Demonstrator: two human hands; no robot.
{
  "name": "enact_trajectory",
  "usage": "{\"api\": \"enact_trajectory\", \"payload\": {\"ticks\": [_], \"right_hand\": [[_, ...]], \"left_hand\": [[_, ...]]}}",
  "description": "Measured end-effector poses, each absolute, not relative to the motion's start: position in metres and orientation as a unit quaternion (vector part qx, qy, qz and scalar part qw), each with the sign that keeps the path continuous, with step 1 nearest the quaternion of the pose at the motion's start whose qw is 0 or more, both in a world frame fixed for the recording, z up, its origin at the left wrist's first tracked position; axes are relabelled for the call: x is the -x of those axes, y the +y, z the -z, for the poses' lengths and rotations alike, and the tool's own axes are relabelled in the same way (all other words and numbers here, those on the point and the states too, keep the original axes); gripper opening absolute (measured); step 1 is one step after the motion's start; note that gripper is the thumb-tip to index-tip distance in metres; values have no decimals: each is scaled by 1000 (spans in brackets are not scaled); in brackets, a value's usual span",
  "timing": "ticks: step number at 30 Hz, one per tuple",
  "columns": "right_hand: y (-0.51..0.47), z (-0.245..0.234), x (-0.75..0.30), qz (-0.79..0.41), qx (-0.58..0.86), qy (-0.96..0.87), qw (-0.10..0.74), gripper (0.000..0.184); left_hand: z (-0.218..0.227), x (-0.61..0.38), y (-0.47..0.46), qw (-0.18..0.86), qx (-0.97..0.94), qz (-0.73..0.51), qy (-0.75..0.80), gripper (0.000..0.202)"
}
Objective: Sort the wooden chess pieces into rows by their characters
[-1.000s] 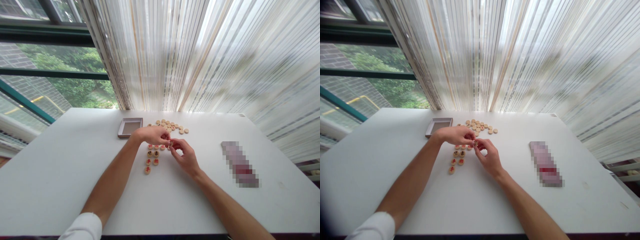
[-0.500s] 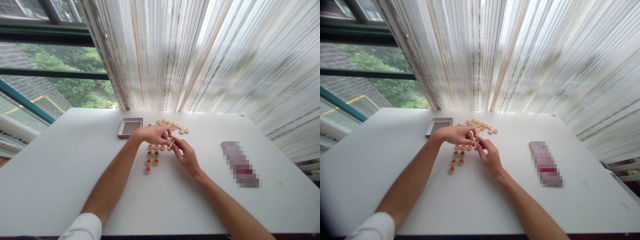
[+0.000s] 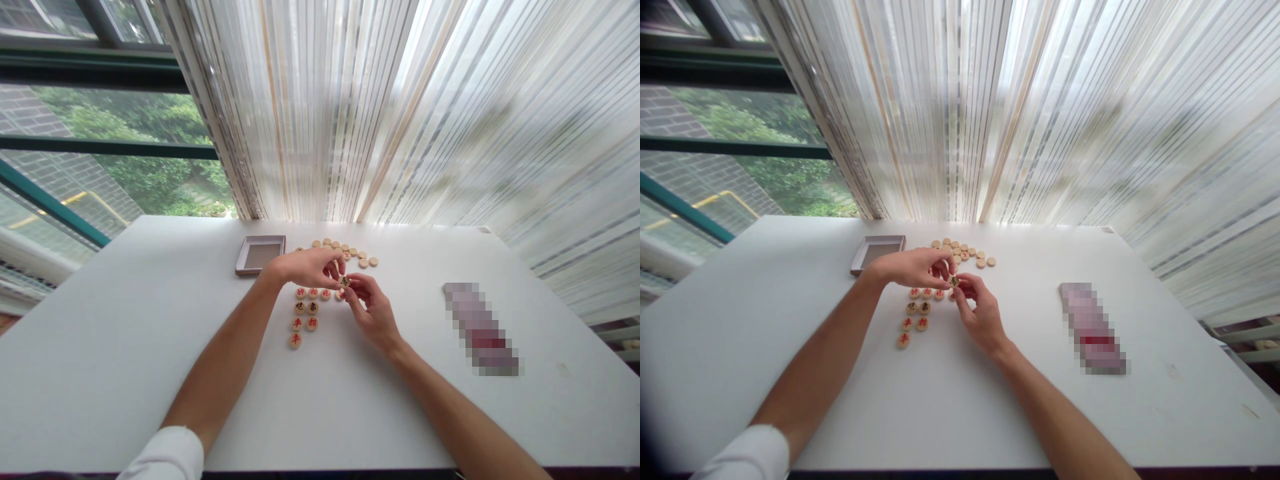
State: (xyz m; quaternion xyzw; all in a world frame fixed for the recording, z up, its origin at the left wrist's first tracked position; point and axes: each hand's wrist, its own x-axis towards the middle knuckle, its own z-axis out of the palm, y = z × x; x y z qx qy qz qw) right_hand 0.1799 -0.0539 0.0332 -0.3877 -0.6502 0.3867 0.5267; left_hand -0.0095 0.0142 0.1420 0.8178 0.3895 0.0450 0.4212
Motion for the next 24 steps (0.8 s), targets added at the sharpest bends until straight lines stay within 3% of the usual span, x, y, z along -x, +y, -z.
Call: {"api": "enact_trajectory", "payload": {"ticks": [24], "right_hand": [[-55, -36, -181, -426, 382, -619, 538, 24]], "left_hand": [[-137, 8, 17, 412, -832, -58, 367, 32]]}}
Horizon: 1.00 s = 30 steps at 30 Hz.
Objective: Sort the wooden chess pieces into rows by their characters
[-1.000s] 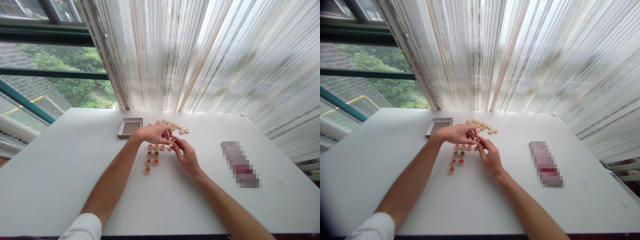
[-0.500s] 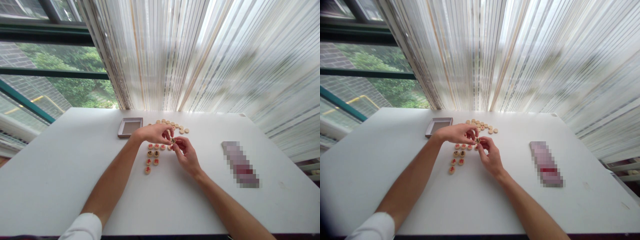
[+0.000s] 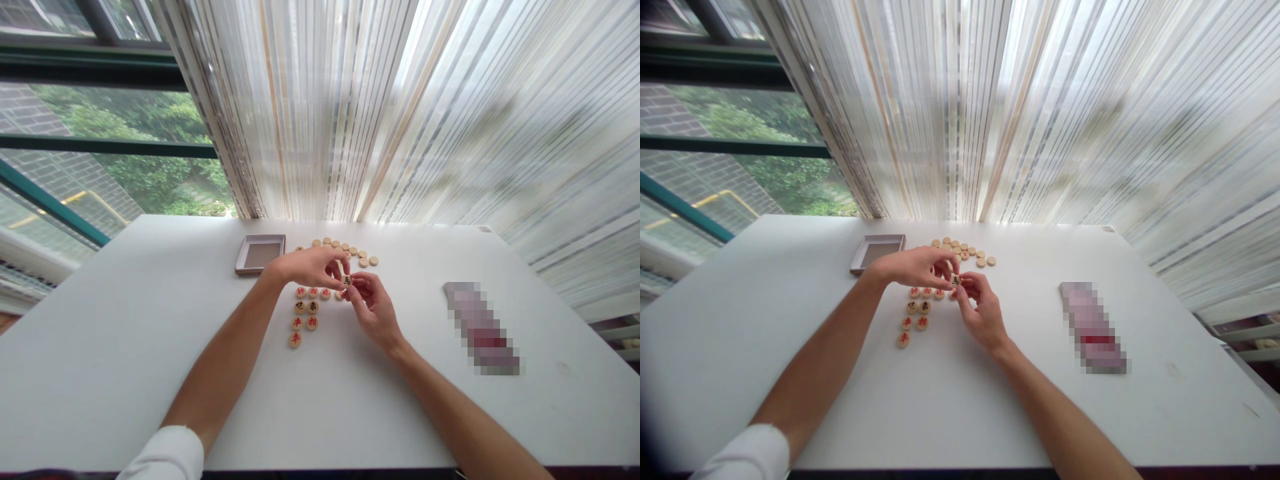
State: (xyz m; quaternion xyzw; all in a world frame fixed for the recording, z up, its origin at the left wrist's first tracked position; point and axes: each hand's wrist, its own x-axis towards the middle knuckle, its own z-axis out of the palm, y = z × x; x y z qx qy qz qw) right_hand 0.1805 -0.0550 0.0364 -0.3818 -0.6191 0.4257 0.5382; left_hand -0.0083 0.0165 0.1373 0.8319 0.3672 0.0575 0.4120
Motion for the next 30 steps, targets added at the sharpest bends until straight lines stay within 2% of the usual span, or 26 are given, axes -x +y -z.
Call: {"api": "enact_trajectory", "payload": {"ticks": [11, 30], "right_hand": [[-55, -36, -180, -447, 378, -606, 538, 26], [-56, -43, -183, -427, 430, -597, 526, 29]], "left_hand": [[-140, 6, 14, 398, -839, -59, 366, 35], [-148, -4, 0, 357, -851, -37, 384, 23]]}}
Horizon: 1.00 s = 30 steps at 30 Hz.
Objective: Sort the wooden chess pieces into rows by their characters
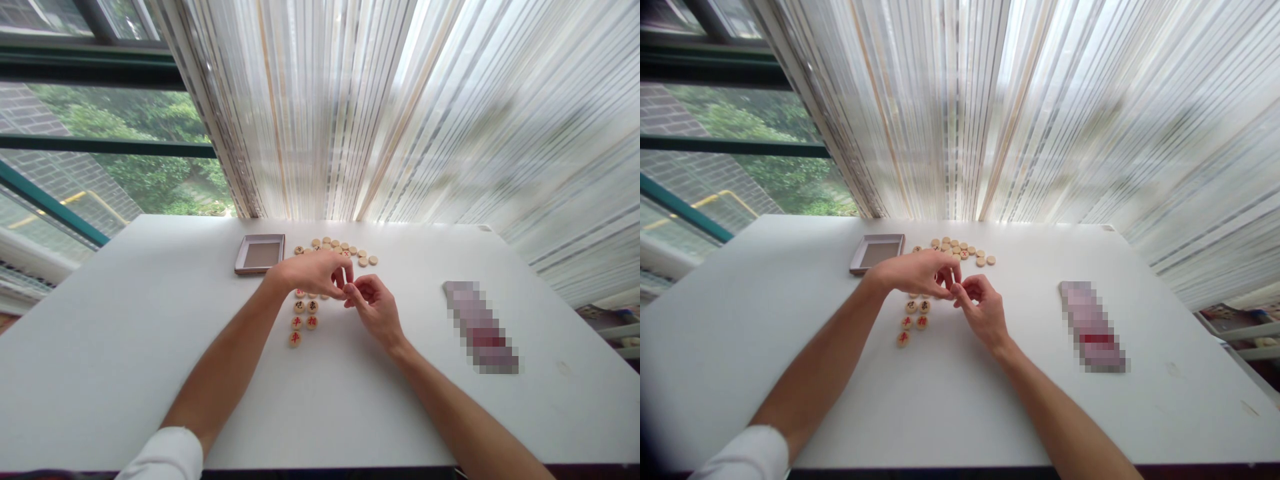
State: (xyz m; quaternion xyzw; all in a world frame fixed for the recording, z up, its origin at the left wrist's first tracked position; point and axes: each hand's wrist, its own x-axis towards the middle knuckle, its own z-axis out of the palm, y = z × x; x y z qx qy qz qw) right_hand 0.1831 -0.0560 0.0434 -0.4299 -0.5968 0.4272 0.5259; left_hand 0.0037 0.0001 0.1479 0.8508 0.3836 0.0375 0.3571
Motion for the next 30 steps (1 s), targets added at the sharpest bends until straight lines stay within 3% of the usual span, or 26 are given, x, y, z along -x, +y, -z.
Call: {"api": "enact_trajectory", "payload": {"ticks": [30], "right_hand": [[-59, -37, -180, -439, 368, -625, 530, 24]], "left_hand": [[-147, 7, 9, 378, -844, -41, 378, 35]]}}
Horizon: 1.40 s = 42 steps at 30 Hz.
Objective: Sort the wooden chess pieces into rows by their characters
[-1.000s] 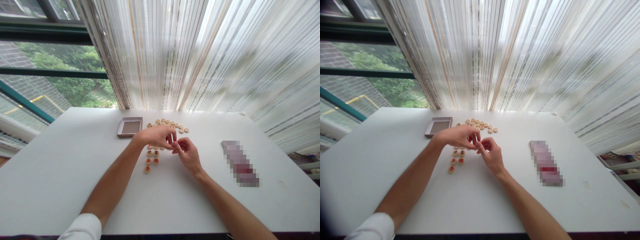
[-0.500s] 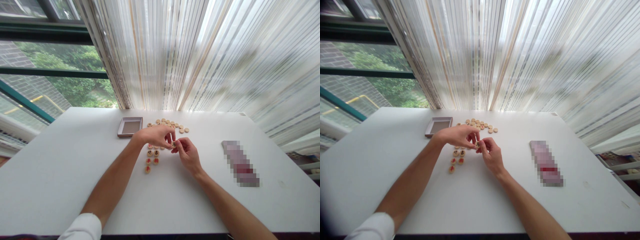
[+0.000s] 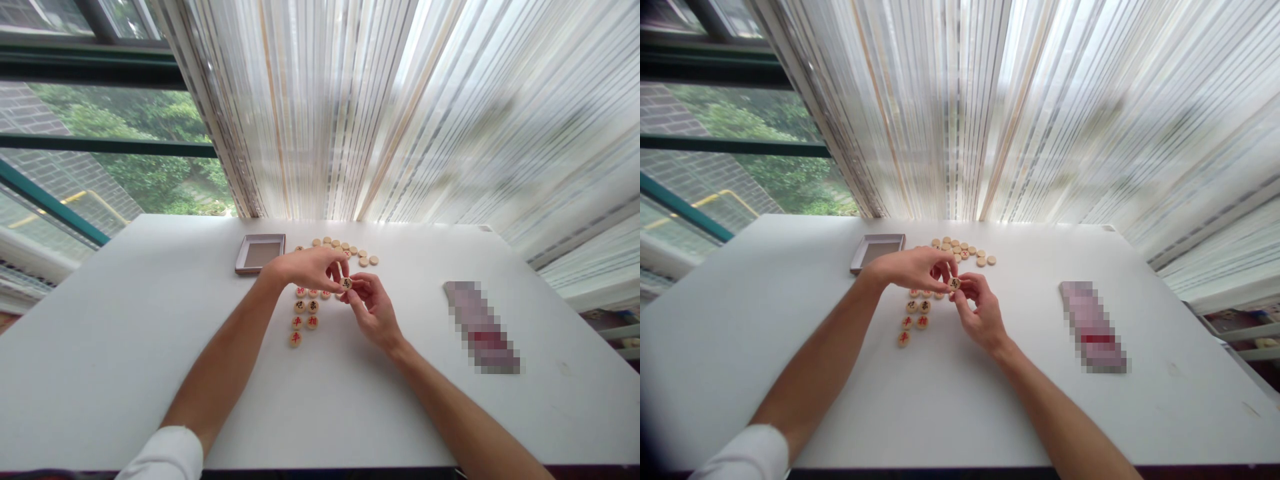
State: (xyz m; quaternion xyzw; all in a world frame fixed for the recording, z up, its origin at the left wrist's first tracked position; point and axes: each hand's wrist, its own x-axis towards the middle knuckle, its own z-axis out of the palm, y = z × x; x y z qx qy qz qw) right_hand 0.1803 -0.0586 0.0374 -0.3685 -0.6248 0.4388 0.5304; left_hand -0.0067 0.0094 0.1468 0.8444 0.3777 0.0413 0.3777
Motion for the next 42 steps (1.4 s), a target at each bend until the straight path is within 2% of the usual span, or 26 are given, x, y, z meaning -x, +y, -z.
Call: {"api": "enact_trajectory", "payload": {"ticks": [17, 27, 42], "right_hand": [[-57, -38, -180, -381, 373, -649, 542, 28], [-57, -37, -179, -321, 396, -665, 546, 26], [-58, -39, -179, -308, 407, -674, 535, 26]], "left_hand": [[-148, 6, 9, 386, -844, -48, 370, 35], [-145, -2, 8, 336, -855, -53, 392, 36], [-147, -2, 7, 350, -853, -47, 385, 25]]}}
